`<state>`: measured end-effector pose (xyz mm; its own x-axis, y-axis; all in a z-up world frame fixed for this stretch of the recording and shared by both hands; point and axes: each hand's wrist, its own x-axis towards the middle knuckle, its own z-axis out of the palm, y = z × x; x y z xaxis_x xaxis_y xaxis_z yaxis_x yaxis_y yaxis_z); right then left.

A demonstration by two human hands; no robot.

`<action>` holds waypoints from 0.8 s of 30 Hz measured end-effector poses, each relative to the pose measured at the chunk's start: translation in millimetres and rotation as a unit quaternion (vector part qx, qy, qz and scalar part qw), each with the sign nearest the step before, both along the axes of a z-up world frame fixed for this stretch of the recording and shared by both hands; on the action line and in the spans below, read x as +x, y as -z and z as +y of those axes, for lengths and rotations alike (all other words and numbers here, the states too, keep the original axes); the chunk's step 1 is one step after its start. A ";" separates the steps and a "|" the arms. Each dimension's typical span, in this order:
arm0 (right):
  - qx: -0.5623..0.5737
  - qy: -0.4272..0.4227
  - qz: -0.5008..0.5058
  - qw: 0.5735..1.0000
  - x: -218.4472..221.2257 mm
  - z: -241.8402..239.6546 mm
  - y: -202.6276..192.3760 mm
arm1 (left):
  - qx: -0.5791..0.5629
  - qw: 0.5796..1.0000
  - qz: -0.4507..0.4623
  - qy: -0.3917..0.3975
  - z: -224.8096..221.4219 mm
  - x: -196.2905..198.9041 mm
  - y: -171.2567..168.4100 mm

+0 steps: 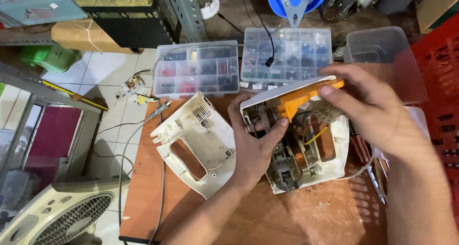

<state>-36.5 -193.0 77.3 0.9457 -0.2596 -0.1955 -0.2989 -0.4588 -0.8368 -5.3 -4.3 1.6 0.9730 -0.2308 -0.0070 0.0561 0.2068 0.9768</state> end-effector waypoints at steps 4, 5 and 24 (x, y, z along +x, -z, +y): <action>-0.081 0.018 0.057 0.995 6.1 19.6 -9.6 | -0.046 0.999 -0.012 0.016 -2.0 -5.1 0.8; -0.080 0.017 0.058 0.995 7.1 22.9 -13.5 | -0.046 0.999 -0.011 0.015 0.6 -5.9 1.2; -0.103 -0.122 0.114 0.981 44.6 18.7 -15.1 | -0.056 0.992 0.046 -0.107 -8.8 -26.9 16.1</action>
